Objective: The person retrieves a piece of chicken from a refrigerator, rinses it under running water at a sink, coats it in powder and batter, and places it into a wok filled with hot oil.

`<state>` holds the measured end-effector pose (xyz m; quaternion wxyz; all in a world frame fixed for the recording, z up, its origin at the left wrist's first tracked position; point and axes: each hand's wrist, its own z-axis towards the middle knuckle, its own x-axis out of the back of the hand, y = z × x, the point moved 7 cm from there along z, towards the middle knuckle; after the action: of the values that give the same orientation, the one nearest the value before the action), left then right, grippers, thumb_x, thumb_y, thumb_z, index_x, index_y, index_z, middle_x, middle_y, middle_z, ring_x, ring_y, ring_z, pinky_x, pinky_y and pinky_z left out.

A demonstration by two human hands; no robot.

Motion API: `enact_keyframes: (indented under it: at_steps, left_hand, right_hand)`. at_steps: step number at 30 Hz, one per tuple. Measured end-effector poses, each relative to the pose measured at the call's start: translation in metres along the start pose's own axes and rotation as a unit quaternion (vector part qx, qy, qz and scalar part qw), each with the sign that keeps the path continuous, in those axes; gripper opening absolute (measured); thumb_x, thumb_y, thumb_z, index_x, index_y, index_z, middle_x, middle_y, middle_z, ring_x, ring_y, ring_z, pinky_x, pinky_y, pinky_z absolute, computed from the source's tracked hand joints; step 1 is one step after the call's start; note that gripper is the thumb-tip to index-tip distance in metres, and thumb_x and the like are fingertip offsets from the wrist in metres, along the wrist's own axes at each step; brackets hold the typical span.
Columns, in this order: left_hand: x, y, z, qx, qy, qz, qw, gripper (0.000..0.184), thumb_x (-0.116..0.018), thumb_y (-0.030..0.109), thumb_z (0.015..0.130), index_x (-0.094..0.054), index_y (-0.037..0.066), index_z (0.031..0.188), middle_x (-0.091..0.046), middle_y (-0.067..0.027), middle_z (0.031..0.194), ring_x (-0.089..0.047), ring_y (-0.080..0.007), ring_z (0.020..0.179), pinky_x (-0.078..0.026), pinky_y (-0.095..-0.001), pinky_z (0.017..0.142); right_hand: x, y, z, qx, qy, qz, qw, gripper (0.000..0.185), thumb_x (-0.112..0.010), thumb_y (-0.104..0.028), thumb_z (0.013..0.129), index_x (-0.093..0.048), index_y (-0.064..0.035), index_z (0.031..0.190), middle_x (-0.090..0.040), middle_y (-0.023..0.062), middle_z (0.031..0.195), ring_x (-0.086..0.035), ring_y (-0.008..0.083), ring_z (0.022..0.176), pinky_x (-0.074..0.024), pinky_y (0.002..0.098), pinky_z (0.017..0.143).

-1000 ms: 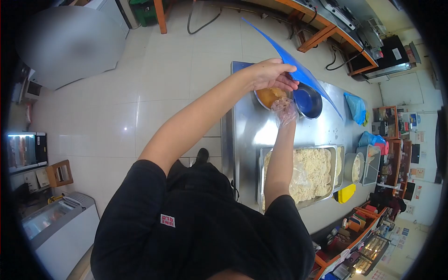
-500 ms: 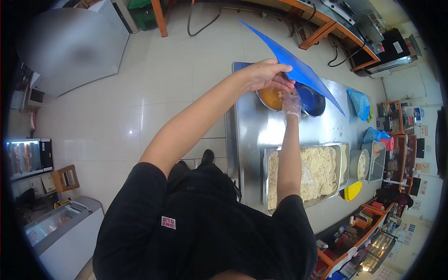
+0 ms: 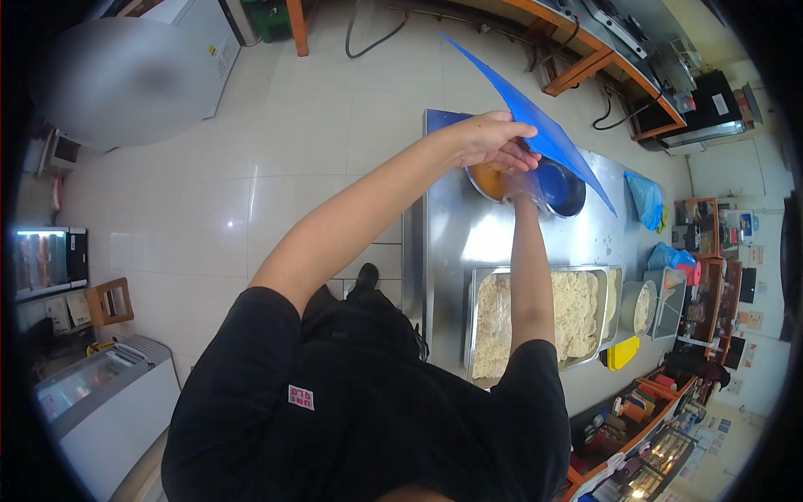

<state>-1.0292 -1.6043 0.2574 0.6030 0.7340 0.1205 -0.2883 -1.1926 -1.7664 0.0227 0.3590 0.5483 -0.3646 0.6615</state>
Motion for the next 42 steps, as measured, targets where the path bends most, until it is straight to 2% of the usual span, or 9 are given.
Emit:
enact_keyframes:
  at_steps: [14,22,24,26,29,32,35,38,42]
  left_hand:
    - [-0.004,-0.006,0.001,0.013,0.013,-0.001,1.0,0.031,-0.057,0.022,0.095,-0.051,-0.004,0.11,-0.064,-0.0178,0.099,-0.067,-0.021,0.088,-0.057,-0.0322,0.082]
    - [-0.005,-0.009,0.003,0.007,0.005,0.0,1.0,0.028,-0.056,0.022,0.095,-0.053,-0.002,0.109,-0.064,-0.0159,0.099,-0.067,-0.0203,0.088,-0.057,-0.0325,0.083]
    - [-0.004,-0.011,0.004,0.003,0.005,-0.005,1.0,0.027,-0.056,0.022,0.095,-0.053,-0.002,0.109,-0.064,-0.0156,0.099,-0.067,-0.0203,0.087,-0.057,-0.0325,0.083]
    - [-0.003,-0.013,0.005,0.004,0.006,-0.009,1.0,0.027,-0.056,0.022,0.096,-0.054,-0.001,0.11,-0.064,-0.0155,0.099,-0.067,-0.0203,0.088,-0.057,-0.0326,0.084]
    - [-0.003,-0.014,0.006,0.01,0.006,-0.005,1.0,0.027,-0.055,0.022,0.096,-0.054,-0.001,0.11,-0.064,-0.0153,0.099,-0.067,-0.0201,0.088,-0.057,-0.0326,0.084]
    - [-0.006,-0.014,0.006,0.01,-0.003,0.013,1.0,0.026,-0.055,0.023,0.096,-0.055,0.0,0.109,-0.064,-0.0147,0.099,-0.067,-0.0201,0.089,-0.056,-0.0324,0.085]
    - [-0.006,-0.013,0.003,0.008,-0.006,0.025,1.0,0.026,-0.054,0.023,0.096,-0.055,0.0,0.108,-0.064,-0.014,0.099,-0.067,-0.02,0.089,-0.056,-0.0322,0.086]
    - [-0.005,-0.017,0.001,0.016,-0.005,0.022,1.0,0.026,-0.055,0.024,0.096,-0.056,0.0,0.107,-0.064,-0.0133,0.098,-0.067,-0.0193,0.087,-0.056,-0.0317,0.085]
    - [-0.002,-0.015,0.001,0.009,-0.003,0.016,1.0,0.026,-0.056,0.023,0.096,-0.055,0.0,0.107,-0.064,-0.0129,0.097,-0.067,-0.0187,0.086,-0.057,-0.0315,0.083]
  right_hand:
    - [0.031,-0.016,0.001,-0.055,-0.019,0.024,0.998,0.033,-0.053,-0.022,0.094,-0.054,-0.0017,0.12,-0.063,0.0148,0.103,-0.064,0.0251,0.09,-0.0528,0.0345,0.076]
    - [0.088,-0.011,-0.033,-0.173,-0.093,0.242,0.95,0.032,-0.052,-0.024,0.096,-0.054,-0.0019,0.12,-0.063,0.013,0.101,-0.064,0.0228,0.086,-0.0542,0.0325,0.071]
    - [0.092,-0.019,-0.053,-0.238,-0.142,0.373,0.885,0.032,-0.051,-0.024,0.097,-0.054,-0.002,0.12,-0.063,0.0126,0.101,-0.065,0.0222,0.085,-0.0546,0.032,0.07]
    - [0.078,-0.023,-0.072,-0.298,-0.198,0.549,0.755,0.032,-0.051,-0.025,0.097,-0.054,-0.002,0.12,-0.063,0.0121,0.101,-0.065,0.0216,0.084,-0.0549,0.0315,0.069]
    - [0.03,-0.018,-0.078,-0.22,-0.323,0.804,0.448,0.023,-0.051,-0.021,0.097,-0.054,-0.0069,0.115,-0.062,0.0089,0.103,-0.063,0.0199,0.079,-0.0541,0.0286,0.061]
    - [0.019,-0.016,-0.088,-0.327,-0.175,0.761,0.532,0.023,-0.055,-0.016,0.097,-0.052,-0.0033,0.116,-0.063,0.0087,0.096,-0.062,0.018,0.075,-0.052,0.0239,0.059]
    - [0.056,-0.038,-0.087,-0.302,-0.134,0.787,0.52,0.022,-0.056,-0.013,0.096,-0.053,-0.004,0.116,-0.063,0.0089,0.096,-0.06,0.0169,0.072,-0.0494,0.0239,0.056]
    - [0.038,-0.024,-0.074,-0.268,-0.164,0.745,0.588,0.019,-0.057,-0.013,0.096,-0.055,-0.0036,0.112,-0.063,0.008,0.096,-0.06,0.0161,0.072,-0.0484,0.0251,0.056]
    - [0.022,-0.006,-0.053,-0.235,-0.107,0.722,0.641,0.015,-0.057,-0.01,0.094,-0.059,-0.0024,0.107,-0.063,0.0064,0.093,-0.059,0.0157,0.072,-0.0488,0.0272,0.06]
